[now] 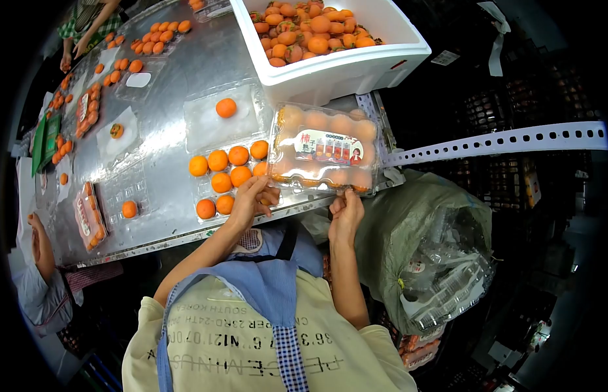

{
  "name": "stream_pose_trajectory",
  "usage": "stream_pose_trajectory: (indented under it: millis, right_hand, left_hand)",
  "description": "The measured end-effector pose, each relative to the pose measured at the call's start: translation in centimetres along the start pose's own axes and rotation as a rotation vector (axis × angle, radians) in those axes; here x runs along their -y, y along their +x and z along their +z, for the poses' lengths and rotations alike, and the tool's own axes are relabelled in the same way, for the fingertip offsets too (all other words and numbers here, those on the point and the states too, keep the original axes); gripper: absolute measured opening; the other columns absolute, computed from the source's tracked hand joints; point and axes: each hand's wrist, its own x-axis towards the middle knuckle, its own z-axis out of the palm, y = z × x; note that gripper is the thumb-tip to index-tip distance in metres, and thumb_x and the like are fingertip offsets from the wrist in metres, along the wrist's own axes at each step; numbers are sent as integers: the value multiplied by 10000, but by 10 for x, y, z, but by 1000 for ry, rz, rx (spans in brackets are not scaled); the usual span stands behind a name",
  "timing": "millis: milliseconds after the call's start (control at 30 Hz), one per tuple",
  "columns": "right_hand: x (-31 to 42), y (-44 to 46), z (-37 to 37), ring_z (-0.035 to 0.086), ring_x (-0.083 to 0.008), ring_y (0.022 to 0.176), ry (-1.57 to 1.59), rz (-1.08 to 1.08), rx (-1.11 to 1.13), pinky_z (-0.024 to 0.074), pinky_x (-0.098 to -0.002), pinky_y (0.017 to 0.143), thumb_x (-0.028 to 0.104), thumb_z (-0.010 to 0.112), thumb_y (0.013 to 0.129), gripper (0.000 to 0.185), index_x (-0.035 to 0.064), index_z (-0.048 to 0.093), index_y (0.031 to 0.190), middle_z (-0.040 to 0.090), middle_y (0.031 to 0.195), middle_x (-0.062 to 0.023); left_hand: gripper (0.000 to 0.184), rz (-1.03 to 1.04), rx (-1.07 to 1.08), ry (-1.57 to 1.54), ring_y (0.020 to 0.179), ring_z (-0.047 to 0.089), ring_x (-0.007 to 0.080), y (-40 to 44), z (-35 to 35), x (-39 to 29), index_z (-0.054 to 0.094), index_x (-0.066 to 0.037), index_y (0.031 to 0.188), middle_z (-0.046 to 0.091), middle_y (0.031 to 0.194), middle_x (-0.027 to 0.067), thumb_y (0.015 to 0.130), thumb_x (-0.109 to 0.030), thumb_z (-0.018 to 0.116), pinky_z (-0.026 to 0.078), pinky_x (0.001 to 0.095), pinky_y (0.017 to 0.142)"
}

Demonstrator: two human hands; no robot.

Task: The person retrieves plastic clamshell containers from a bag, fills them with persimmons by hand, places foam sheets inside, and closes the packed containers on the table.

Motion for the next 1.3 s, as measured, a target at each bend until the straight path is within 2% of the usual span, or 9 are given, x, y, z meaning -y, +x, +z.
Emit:
stream_pose_trajectory:
  millis: [233, 433, 467, 700, 867, 967, 1033, 1100, 1300]
  right_hand:
    - [0, 1, 0, 385, -68, 533, -10, -4, 2, 277, -232, 476, 204, 537, 898, 170, 48, 513, 837, 475, 714, 2]
    - [-1, 2, -2, 390, -69, 538, -12, 6, 3, 285, -231, 484, 201, 530, 898, 157, 48, 528, 860, 495, 739, -4]
    - [-1, 2, -2, 391, -69, 539, -11, 5, 9, 285, -231, 486, 200, 529, 899, 155, 49, 530, 863, 498, 744, -5]
    - [-3, 5, -7, 390, -83, 550, 0, 10, 31, 292, -232, 493, 214, 536, 904, 147, 71, 538, 872, 529, 771, -13]
    - [-4, 4, -6, 414, -85, 560, 23, -18, 64, 315, -237, 500, 240, 510, 917, 171, 72, 524, 888, 503, 760, -4]
    - [-12, -12, 10, 448, -107, 577, 221, 35, -55, 344, -243, 508, 275, 489, 924, 201, 76, 517, 920, 537, 794, -20]
    - [-26, -25, 11, 501, -129, 608, 269, 151, 3, 384, -253, 511, 312, 492, 921, 245, 69, 521, 945, 579, 855, -55]
    - [-35, -38, 18, 497, -126, 588, 81, 211, 171, 384, -243, 491, 298, 513, 916, 252, 48, 532, 943, 581, 866, -57]
    - [-31, -44, 47, 453, -63, 546, -60, 158, 73, 325, -180, 438, 211, 601, 877, 217, -1, 589, 919, 566, 745, -29]
  left_hand:
    - [277, 119, -35, 274, 548, 546, 118, 8, 3, -2, 555, 34, 891, 604, 755, 94, 905, -238, 508, 459, 246, 414]
    - [245, 34, 75, 402, 592, 548, 109, 22, -9, -25, 549, -1, 857, 581, 728, 63, 888, -243, 523, 431, 237, 492]
    - [307, 49, 78, 445, 662, 551, 84, 25, -10, -29, 553, -54, 909, 537, 746, 14, 901, -358, 515, 471, 222, 475]
    - [211, 51, 109, 473, 594, 529, 75, 41, -7, -50, 551, -58, 894, 544, 758, 1, 889, -268, 559, 462, 204, 497]
    - [204, 55, 84, 550, 580, 544, 84, 38, -2, -56, 547, -38, 889, 551, 735, 8, 887, -241, 569, 468, 202, 507]
    - [209, 75, 104, 517, 597, 574, 104, 30, -4, -52, 536, -23, 892, 562, 753, 28, 888, -229, 567, 501, 218, 537]
    - [205, 44, 130, 466, 631, 603, 126, 24, -4, -46, 526, -15, 900, 570, 778, 47, 889, -216, 562, 528, 239, 561]
    - [195, -43, 160, 386, 677, 633, 153, 16, -3, -38, 516, -9, 911, 577, 805, 67, 890, -199, 554, 553, 263, 582]
    - [210, -54, 155, 268, 753, 661, 241, 3, 2, -28, 446, 31, 959, 582, 847, 153, 847, -89, 579, 571, 300, 566]
